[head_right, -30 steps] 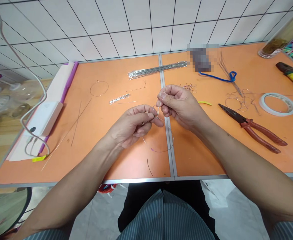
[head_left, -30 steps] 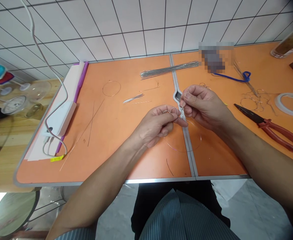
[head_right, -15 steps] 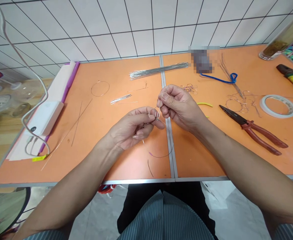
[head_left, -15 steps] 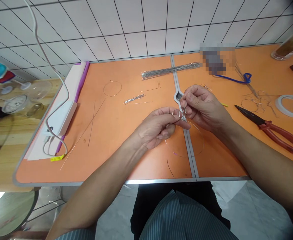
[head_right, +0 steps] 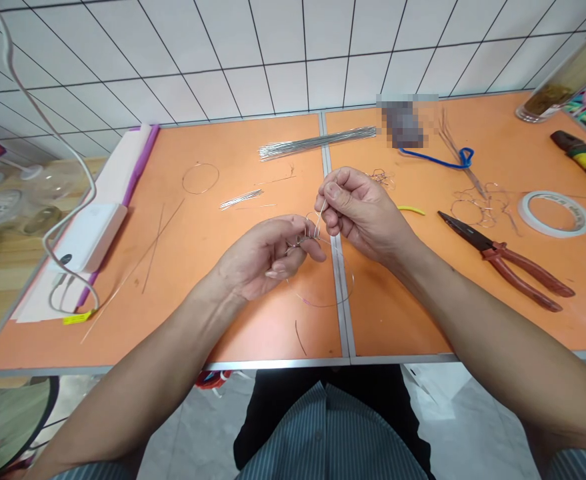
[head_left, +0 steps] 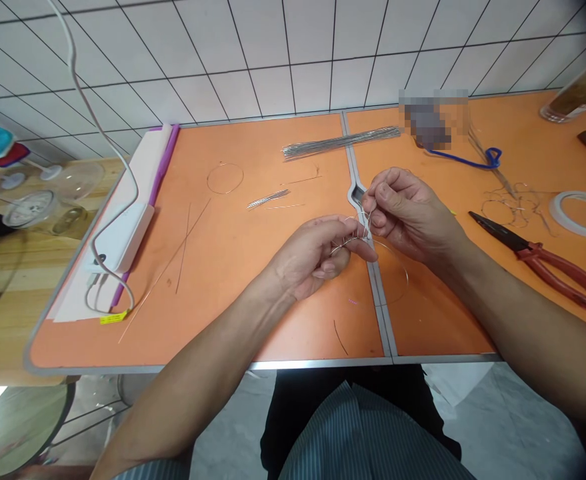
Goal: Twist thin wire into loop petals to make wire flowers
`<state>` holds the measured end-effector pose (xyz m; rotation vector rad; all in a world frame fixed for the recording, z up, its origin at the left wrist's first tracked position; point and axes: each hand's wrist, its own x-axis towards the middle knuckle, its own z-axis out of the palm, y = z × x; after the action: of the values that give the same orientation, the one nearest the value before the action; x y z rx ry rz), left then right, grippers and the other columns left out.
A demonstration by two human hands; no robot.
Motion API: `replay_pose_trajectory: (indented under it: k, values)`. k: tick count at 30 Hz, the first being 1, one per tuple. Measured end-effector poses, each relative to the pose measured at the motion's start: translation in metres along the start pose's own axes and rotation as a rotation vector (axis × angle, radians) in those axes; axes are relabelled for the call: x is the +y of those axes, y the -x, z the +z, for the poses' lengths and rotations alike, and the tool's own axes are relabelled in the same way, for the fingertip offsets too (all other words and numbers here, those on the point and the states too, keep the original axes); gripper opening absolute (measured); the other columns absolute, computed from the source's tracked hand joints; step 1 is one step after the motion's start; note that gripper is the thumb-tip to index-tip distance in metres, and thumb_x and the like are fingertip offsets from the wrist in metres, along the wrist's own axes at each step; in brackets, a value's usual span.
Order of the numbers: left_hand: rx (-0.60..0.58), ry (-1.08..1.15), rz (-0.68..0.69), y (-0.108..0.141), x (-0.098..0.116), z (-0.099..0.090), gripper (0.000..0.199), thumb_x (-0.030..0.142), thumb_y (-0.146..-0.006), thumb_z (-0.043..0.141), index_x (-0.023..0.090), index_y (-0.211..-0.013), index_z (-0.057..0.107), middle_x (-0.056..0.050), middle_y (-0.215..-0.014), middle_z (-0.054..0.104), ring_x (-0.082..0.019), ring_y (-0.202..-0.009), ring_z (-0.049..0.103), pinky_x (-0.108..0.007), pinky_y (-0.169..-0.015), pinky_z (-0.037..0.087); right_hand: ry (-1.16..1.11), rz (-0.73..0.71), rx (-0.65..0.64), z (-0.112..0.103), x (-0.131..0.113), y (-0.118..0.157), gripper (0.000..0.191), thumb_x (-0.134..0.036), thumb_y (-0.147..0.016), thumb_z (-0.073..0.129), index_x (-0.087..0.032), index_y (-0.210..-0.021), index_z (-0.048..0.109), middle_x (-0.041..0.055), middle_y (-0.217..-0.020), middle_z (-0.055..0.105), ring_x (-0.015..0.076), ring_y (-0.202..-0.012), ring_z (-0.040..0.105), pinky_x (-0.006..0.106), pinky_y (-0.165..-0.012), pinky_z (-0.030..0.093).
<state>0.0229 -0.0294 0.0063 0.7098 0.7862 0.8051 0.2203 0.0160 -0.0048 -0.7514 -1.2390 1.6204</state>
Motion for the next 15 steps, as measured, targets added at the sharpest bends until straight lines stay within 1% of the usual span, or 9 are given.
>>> replay_pose_trajectory:
  k: [2,5,8,11,15]
  values:
    - [-0.007,0.011,-0.008,-0.0009,0.0004,-0.001,0.028,0.042,-0.092,0.075,0.015,-0.087,0.071,-0.015,-0.08,0.08,-0.003,-0.038,0.032,-0.022,-0.039,0.012,-0.001,0.0,0.005,-0.0005,0.0003,-0.0002,0.042,-0.05,-0.085,0.098,-0.024,-0.091,0.066,-0.003,-0.088,0.068,0.0089,-0.066,0.053,0.023,-0.056,0.049]
    - [-0.021,0.017,-0.025,-0.0023,0.0015,-0.0021,0.042,0.056,-0.097,0.071,0.015,-0.088,0.07,-0.013,-0.076,0.078,-0.003,-0.037,0.033,-0.022,-0.038,0.013,0.008,0.005,0.017,-0.0014,0.0011,-0.0011,0.044,-0.052,-0.083,0.099,-0.024,-0.089,0.067,-0.0026,-0.088,0.069,0.0093,-0.065,0.052,0.023,-0.056,0.051]
    - [-0.033,0.02,-0.045,-0.0033,0.003,-0.0019,0.051,0.063,-0.102,0.061,0.014,-0.088,0.068,-0.012,-0.074,0.076,-0.004,-0.036,0.033,-0.022,-0.037,0.013,-0.017,-0.01,0.007,-0.0022,0.0021,-0.0022,0.042,-0.05,-0.083,0.099,-0.023,-0.088,0.067,-0.0025,-0.086,0.069,0.009,-0.064,0.052,0.023,-0.056,0.051]
    - [-0.034,0.029,-0.054,-0.0033,0.004,-0.0009,0.049,0.058,-0.105,0.054,0.013,-0.088,0.067,-0.013,-0.072,0.076,-0.004,-0.034,0.032,-0.021,-0.036,0.013,-0.045,-0.011,-0.001,-0.0024,0.0023,-0.0025,0.04,-0.046,-0.084,0.1,-0.023,-0.088,0.068,-0.0023,-0.085,0.07,0.0086,-0.063,0.052,0.023,-0.056,0.052]
    - [-0.003,0.036,-0.045,-0.0018,0.0033,0.0003,0.037,0.045,-0.103,0.054,0.013,-0.089,0.067,-0.015,-0.074,0.078,-0.004,-0.035,0.032,-0.02,-0.038,0.014,-0.041,-0.011,0.008,-0.0016,0.0013,-0.0028,0.041,-0.048,-0.083,0.1,-0.022,-0.087,0.068,-0.0025,-0.085,0.071,0.008,-0.062,0.053,0.022,-0.055,0.051]
